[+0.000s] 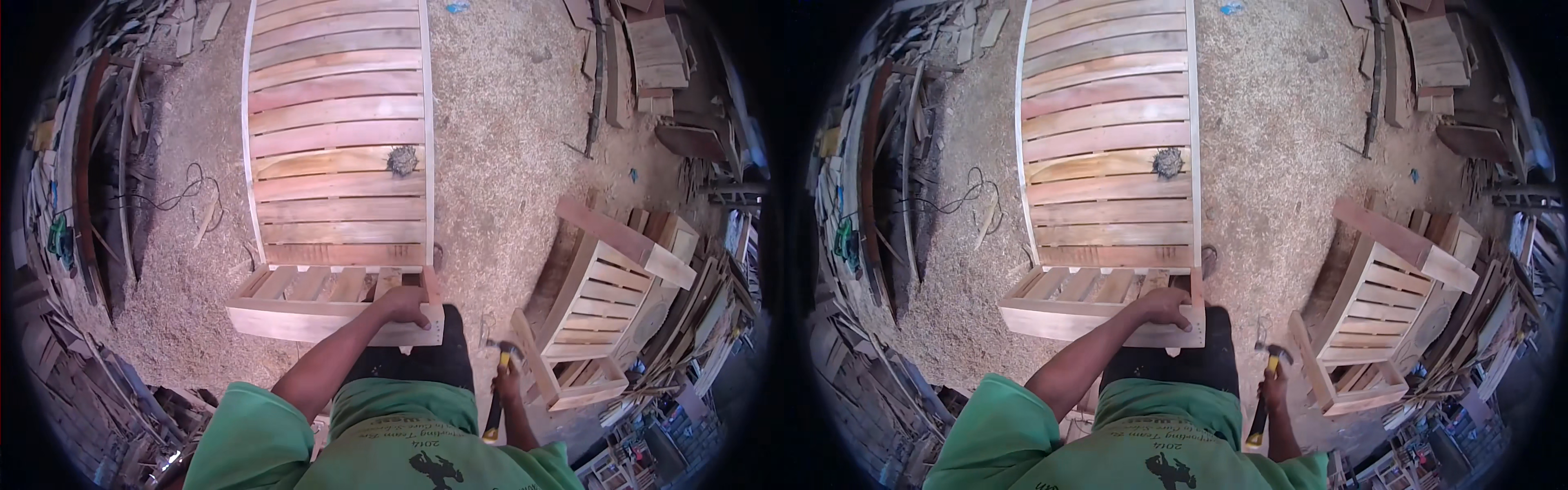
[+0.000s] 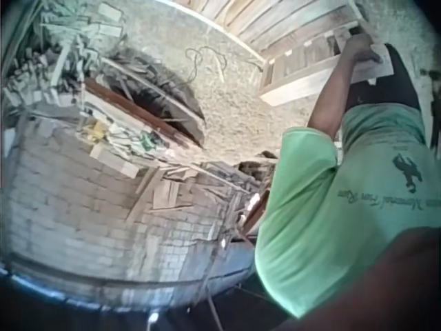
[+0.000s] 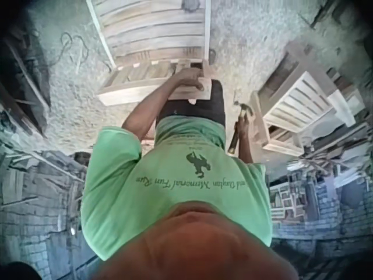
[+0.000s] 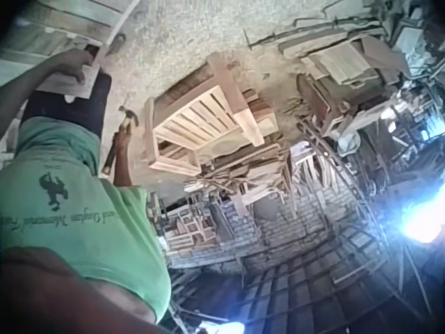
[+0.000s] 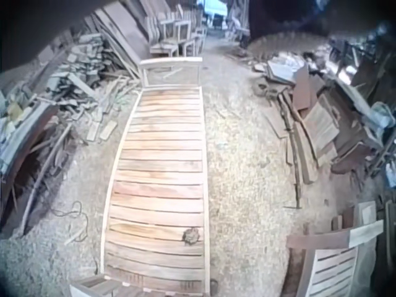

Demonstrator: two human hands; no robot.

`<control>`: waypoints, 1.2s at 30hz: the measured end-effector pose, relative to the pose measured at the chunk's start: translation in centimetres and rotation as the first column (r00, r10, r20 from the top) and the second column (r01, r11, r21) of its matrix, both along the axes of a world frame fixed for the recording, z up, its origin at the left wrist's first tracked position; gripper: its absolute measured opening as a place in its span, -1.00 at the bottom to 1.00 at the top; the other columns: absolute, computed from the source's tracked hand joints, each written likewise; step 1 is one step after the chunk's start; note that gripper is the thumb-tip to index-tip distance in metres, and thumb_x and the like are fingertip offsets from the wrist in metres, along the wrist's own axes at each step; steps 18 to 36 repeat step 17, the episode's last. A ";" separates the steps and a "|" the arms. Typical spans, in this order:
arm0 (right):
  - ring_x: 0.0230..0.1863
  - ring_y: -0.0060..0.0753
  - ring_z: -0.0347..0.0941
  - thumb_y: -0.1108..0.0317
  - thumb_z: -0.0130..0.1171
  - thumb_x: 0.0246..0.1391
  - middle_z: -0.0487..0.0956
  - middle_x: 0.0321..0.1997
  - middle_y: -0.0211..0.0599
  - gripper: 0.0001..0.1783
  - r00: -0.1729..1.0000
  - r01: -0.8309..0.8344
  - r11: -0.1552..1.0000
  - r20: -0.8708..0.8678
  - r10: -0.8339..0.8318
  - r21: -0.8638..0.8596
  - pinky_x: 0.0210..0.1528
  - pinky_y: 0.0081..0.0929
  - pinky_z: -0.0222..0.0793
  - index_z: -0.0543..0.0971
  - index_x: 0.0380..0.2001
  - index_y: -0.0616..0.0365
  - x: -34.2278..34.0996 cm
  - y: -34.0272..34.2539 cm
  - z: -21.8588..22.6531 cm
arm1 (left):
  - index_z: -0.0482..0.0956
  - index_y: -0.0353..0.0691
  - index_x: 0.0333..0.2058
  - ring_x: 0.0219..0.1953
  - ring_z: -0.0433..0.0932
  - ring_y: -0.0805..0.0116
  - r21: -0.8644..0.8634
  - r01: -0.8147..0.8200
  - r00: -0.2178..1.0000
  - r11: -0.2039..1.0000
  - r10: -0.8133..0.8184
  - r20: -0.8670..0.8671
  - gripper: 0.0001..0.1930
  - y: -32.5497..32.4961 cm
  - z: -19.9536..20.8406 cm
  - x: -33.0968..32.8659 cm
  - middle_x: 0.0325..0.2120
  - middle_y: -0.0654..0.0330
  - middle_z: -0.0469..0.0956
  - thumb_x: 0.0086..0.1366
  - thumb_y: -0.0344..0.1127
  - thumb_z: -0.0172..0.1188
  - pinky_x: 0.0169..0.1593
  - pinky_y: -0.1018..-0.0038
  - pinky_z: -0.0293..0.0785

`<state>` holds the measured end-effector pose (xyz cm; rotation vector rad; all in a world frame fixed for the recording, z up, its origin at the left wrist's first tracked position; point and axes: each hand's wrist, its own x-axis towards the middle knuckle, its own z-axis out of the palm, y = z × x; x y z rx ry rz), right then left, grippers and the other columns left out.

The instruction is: The person assembles a wooden slatted frame by positioning slats and securing them with nails. They use a hammer to drive nails into the wood, repeatedly adjusting the slats and striking the nails to fasten the structure.

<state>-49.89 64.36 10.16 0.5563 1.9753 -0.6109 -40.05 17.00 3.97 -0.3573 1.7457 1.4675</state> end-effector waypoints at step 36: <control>-0.63 -0.49 0.49 0.19 0.18 0.51 0.57 -0.47 -0.32 -0.29 0.961 0.271 0.951 0.106 -0.257 -0.148 -0.57 -0.44 0.49 0.26 0.62 -0.07 12.6 -2.8 0.1 | 0.54 -0.19 0.29 0.20 0.58 -0.26 -0.638 -0.311 0.946 0.704 0.162 -0.281 -0.28 -8.0 -10.7 -6.4 0.25 -0.22 0.49 0.32 0.18 0.40 0.16 -0.05 0.58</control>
